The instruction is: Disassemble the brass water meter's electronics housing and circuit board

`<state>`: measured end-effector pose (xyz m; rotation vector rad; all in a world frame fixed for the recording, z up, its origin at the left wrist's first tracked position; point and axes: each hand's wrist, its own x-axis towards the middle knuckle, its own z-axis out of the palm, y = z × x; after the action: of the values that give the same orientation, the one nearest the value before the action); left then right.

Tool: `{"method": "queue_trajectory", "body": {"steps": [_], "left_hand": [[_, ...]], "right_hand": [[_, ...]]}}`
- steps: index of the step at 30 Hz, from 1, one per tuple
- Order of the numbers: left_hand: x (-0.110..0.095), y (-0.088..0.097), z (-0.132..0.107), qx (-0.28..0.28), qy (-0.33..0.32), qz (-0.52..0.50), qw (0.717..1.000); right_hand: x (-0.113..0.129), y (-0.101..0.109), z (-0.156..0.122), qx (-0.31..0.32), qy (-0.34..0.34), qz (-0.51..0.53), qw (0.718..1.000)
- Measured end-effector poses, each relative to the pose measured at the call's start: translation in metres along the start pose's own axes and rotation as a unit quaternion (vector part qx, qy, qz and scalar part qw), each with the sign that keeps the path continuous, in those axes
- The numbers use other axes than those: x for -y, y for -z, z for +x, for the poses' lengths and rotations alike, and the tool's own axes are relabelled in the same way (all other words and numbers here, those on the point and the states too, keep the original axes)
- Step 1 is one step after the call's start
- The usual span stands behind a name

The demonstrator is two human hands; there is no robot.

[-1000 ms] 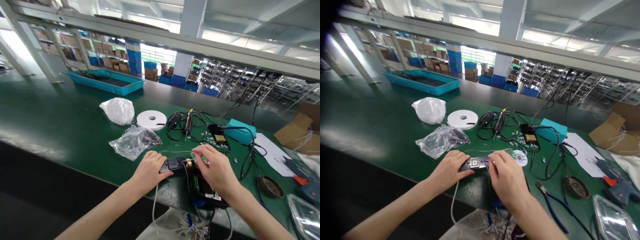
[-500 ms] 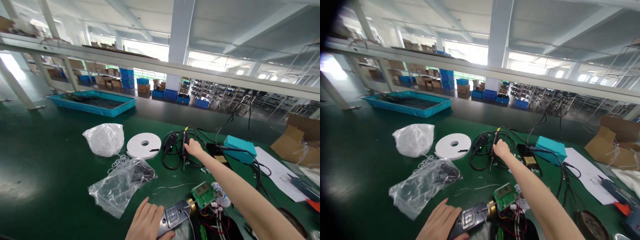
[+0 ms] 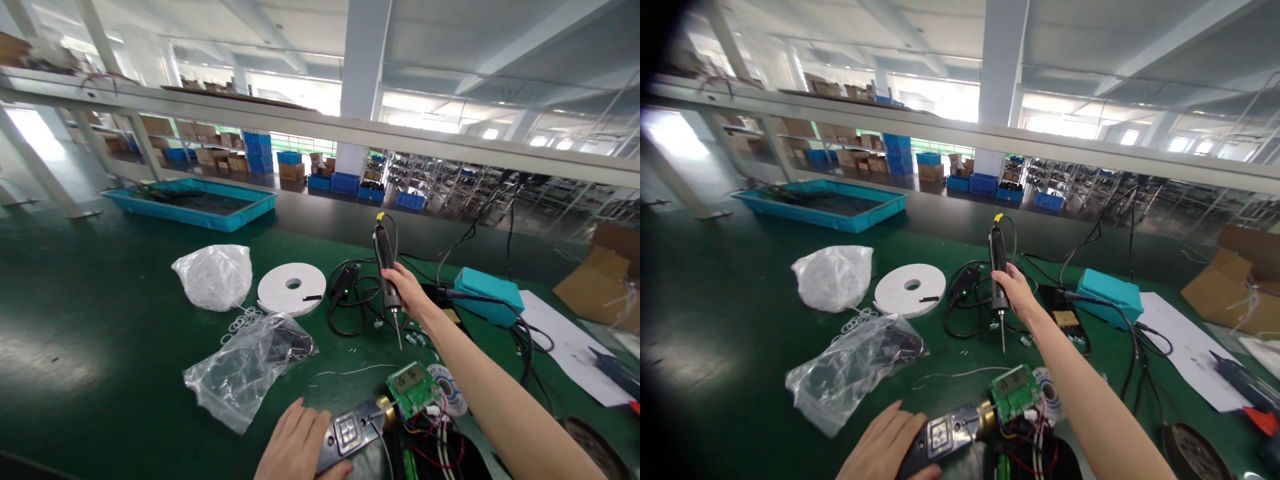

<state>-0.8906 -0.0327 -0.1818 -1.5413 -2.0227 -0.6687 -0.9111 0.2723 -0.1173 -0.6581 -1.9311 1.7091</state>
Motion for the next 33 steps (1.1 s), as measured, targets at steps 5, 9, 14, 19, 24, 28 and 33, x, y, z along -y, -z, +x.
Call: {"method": "queue_trajectory", "body": {"steps": [5,9,14,19,24,28,33], "left_hand": [[-0.007,0.002,-0.003,0.055,0.034,0.016,0.998],[-0.010,0.005,-0.003,0.062,0.038,0.034,0.997],[-0.011,0.002,-0.006,0.081,0.058,0.022,0.995],[-0.014,0.000,-0.007,0.104,0.105,-0.029,0.989],[-0.012,0.007,-0.006,0.170,0.173,-0.155,0.958],[-0.009,0.008,-0.011,0.171,0.229,-0.213,0.934],[-0.010,0.002,-0.016,0.148,0.220,-0.231,0.936]], "right_hand": [[0.049,-0.005,-0.041,0.024,0.030,0.198,0.979],[0.076,-0.010,-0.070,0.094,0.010,0.356,0.930],[0.092,-0.009,-0.099,0.112,0.019,0.343,0.932],[0.093,-0.012,-0.123,0.090,0.033,0.316,0.944],[0.083,-0.030,-0.153,0.000,0.132,0.283,0.950],[0.077,-0.048,-0.172,-0.022,0.182,0.269,0.946],[0.072,-0.065,-0.180,0.000,0.190,0.263,0.946]]}}
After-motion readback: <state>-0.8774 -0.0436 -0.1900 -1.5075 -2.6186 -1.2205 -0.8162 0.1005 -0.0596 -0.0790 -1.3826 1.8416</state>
